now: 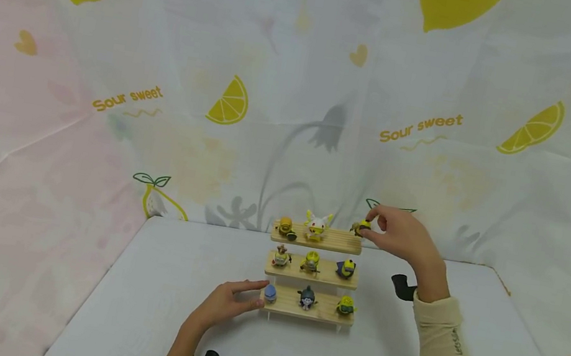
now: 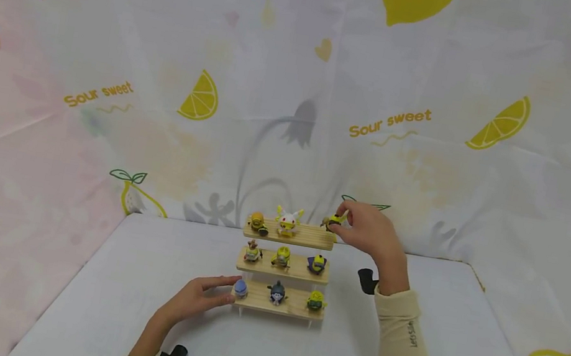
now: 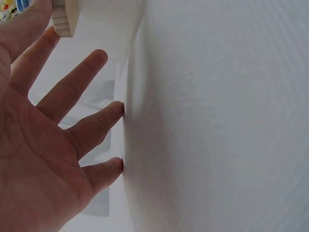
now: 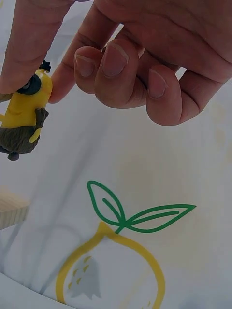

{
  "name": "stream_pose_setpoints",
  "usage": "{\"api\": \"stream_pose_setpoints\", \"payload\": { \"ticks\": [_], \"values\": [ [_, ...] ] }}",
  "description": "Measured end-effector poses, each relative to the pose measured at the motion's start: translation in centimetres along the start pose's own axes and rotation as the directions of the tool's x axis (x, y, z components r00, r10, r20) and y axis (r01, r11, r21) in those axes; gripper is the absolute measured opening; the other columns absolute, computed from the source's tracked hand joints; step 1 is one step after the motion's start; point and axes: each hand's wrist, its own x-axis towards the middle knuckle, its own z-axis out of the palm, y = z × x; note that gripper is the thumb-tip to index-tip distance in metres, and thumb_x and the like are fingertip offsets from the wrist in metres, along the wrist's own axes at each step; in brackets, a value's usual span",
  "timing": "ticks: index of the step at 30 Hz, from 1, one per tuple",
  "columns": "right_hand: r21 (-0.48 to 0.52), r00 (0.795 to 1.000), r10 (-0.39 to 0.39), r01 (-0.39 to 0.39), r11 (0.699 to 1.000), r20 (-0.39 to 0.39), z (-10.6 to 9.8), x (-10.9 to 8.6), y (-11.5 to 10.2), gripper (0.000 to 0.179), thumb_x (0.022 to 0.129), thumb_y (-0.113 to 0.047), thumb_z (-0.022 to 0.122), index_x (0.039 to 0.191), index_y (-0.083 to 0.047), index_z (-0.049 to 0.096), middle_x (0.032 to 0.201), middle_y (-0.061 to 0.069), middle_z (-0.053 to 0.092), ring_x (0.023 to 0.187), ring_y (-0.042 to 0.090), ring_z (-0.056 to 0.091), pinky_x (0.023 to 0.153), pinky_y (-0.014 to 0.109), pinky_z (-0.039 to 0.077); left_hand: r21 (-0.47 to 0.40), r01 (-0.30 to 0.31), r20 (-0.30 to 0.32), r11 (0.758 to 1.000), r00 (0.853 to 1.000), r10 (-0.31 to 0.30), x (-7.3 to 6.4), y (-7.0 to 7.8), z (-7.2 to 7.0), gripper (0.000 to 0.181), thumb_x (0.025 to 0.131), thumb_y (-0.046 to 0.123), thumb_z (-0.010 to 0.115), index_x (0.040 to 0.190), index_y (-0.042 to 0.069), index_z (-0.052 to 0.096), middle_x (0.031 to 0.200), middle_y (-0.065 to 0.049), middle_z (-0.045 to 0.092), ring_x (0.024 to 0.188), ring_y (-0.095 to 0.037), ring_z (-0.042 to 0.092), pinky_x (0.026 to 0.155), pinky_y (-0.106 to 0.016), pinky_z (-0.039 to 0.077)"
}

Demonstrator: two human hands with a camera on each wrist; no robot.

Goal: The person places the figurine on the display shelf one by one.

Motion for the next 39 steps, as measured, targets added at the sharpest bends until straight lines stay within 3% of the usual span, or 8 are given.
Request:
{"api": "stream_pose_setpoints", "payload": {
  "ticks": [9, 22, 32, 35, 39],
  "values": [
    [-0.023, 0.998, 0.008, -0.007, 1.0, 0.057, 1.2, 0.8, -0.5, 0.026, 0.09, -0.025, 0.075, 0.106, -0.006, 0.068, 0.072, 0.0, 0.048, 0.06, 0.016, 0.041, 0.057, 0.032, 0.034, 0.019, -0.003, 0.01, 1.0, 1.0, 0.003, 0.0, 0.1, -0.1, 0.044, 0.092, 0.022, 0.073, 0.133, 0.007, 0.064, 0.134, -0.01, 0.06, 0.134, -0.041, 0.043, 0.111, -0.058, 0.029],
    [-0.034, 0.997, 0.02, -0.017, 0.999, 0.073, 2.5, 1.1, -0.2, 0.024, 0.089, -0.022, 0.074, 0.108, -0.008, 0.068, 0.074, 0.0, 0.051, 0.062, 0.016, 0.045, 0.055, 0.032, 0.037, 0.003, -0.009, 0.003, 1.0, 1.0, 0.009, 0.2, -0.3, 0.1, 0.045, 0.091, 0.021, 0.073, 0.133, 0.008, 0.064, 0.133, -0.009, 0.061, 0.134, -0.038, 0.044, 0.113, -0.056, 0.028],
    [-0.015, 0.996, 0.037, -0.036, 0.999, 0.076, 2.5, 1.0, -0.6, 0.026, 0.09, -0.024, 0.074, 0.111, -0.009, 0.068, 0.071, -0.001, 0.05, 0.058, 0.015, 0.042, 0.052, 0.031, 0.034, 0.031, -0.009, 0.02, 0.999, 1.0, 0.009, 0.1, 0.4, -0.3, 0.045, 0.092, 0.022, 0.072, 0.133, 0.006, 0.063, 0.134, -0.013, 0.059, 0.134, -0.04, 0.043, 0.112, -0.056, 0.029],
    [-0.02, 0.997, 0.034, -0.032, 0.999, 0.074, 2.5, 1.0, -0.6, 0.026, 0.09, -0.025, 0.074, 0.111, -0.01, 0.069, 0.072, -0.001, 0.05, 0.06, 0.015, 0.043, 0.053, 0.031, 0.035, 0.036, -0.008, 0.019, 0.999, 1.0, 0.007, 0.2, -0.1, -0.2, 0.045, 0.092, 0.021, 0.072, 0.134, 0.006, 0.062, 0.135, -0.012, 0.059, 0.135, -0.041, 0.042, 0.112, -0.057, 0.028],
    [-0.032, 0.997, 0.028, -0.026, 0.999, 0.073, 2.6, 0.9, -0.6, 0.027, 0.09, -0.025, 0.074, 0.111, -0.01, 0.069, 0.073, -0.001, 0.051, 0.062, 0.015, 0.044, 0.055, 0.031, 0.036, 0.027, -0.005, 0.0, 1.0, 1.0, 0.005, 0.6, -2.0, 0.3, 0.045, 0.092, 0.022, 0.073, 0.134, 0.009, 0.063, 0.135, -0.009, 0.059, 0.136, -0.042, 0.04, 0.112, -0.058, 0.027]
  ]
}}
